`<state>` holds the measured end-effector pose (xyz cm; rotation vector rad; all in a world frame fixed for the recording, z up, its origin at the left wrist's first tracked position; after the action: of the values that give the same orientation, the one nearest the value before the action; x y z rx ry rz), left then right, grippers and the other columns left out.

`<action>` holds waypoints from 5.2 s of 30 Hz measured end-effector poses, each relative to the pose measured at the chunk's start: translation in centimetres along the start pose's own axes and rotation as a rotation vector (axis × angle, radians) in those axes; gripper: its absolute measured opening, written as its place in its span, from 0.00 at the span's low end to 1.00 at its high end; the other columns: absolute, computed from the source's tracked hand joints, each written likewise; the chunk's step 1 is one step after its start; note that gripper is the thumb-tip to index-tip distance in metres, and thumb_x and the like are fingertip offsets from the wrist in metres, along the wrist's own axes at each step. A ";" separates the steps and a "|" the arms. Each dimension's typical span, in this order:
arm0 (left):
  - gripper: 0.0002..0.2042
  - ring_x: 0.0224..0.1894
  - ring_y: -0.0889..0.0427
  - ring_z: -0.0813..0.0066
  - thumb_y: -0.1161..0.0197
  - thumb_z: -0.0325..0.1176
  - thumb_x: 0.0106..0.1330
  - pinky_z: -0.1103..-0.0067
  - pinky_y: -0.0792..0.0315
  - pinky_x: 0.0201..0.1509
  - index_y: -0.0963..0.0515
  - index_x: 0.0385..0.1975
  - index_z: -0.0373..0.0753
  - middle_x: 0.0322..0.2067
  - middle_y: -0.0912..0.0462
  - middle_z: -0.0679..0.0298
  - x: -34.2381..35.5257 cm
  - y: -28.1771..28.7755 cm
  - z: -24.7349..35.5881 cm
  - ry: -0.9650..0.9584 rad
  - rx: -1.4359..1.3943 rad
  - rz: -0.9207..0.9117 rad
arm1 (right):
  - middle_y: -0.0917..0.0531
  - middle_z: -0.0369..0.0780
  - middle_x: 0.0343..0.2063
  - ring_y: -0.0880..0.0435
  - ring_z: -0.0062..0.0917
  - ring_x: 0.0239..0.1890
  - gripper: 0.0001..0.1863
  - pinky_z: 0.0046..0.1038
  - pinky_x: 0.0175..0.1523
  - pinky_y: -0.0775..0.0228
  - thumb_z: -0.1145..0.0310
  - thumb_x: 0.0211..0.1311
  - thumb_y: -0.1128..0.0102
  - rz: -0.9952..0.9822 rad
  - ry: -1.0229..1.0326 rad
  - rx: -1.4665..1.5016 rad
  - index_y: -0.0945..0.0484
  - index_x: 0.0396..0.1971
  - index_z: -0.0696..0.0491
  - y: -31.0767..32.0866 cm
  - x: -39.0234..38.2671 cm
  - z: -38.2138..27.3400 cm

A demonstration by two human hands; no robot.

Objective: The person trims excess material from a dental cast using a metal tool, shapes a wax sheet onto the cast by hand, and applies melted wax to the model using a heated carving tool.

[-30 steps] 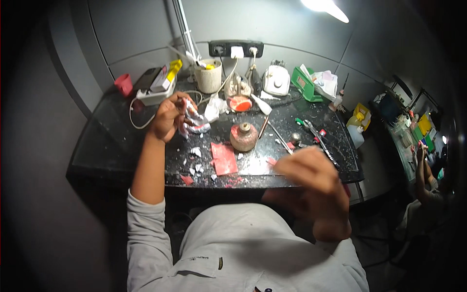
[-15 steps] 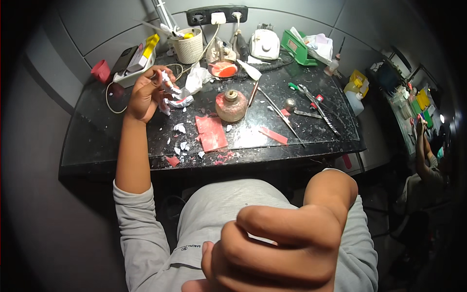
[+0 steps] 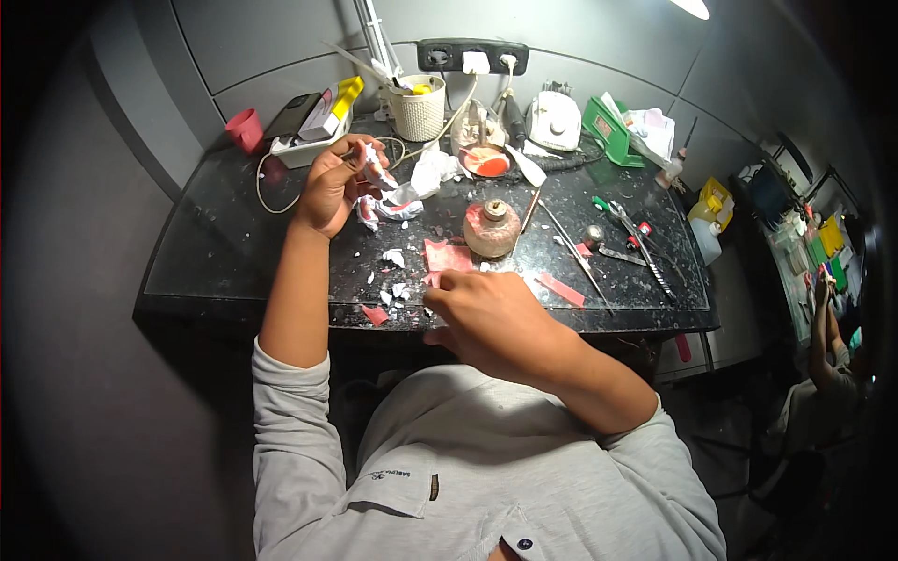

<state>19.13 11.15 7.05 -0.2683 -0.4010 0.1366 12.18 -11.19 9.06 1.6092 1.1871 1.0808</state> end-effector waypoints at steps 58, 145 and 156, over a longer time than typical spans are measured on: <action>0.17 0.32 0.11 0.61 0.51 0.50 0.78 0.77 0.19 0.26 0.32 0.48 0.42 0.35 0.15 0.55 -0.1 1.1 0.5 -0.051 0.090 0.164 | 0.14 0.47 0.24 0.15 0.28 0.25 0.11 0.29 0.32 0.25 0.70 0.59 0.28 0.645 -0.358 0.282 0.17 0.31 0.63 8.8 -2.8 14.5; 0.22 0.50 0.15 0.48 0.60 0.41 0.81 0.61 0.18 0.56 0.37 0.67 0.33 0.49 0.19 0.44 0.1 -1.4 0.2 0.004 -0.034 0.035 | 0.15 0.41 0.20 0.23 0.16 0.11 0.11 0.18 0.12 0.38 0.68 0.68 0.34 0.662 -0.478 1.255 0.21 0.31 0.62 2.8 -2.6 17.9; 0.19 0.51 0.14 0.58 0.40 0.32 0.74 0.69 0.16 0.51 0.31 0.61 0.34 0.50 0.17 0.47 -0.6 -0.5 3.8 -0.399 0.282 0.253 | 0.14 0.40 0.22 0.21 0.15 0.14 0.09 0.14 0.15 0.38 0.68 0.68 0.34 0.725 -0.421 1.086 0.20 0.34 0.60 4.6 -4.3 18.3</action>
<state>17.10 11.40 10.32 -0.0094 -0.7350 0.4959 29.95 -18.63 7.73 3.0824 0.9276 0.3638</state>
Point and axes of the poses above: each hand's wrist, its own x-axis towards the middle knuckle, its own y-axis out of the back of the hand, z = x × y, the point moved 10 cm from there along x, towards the middle knuckle
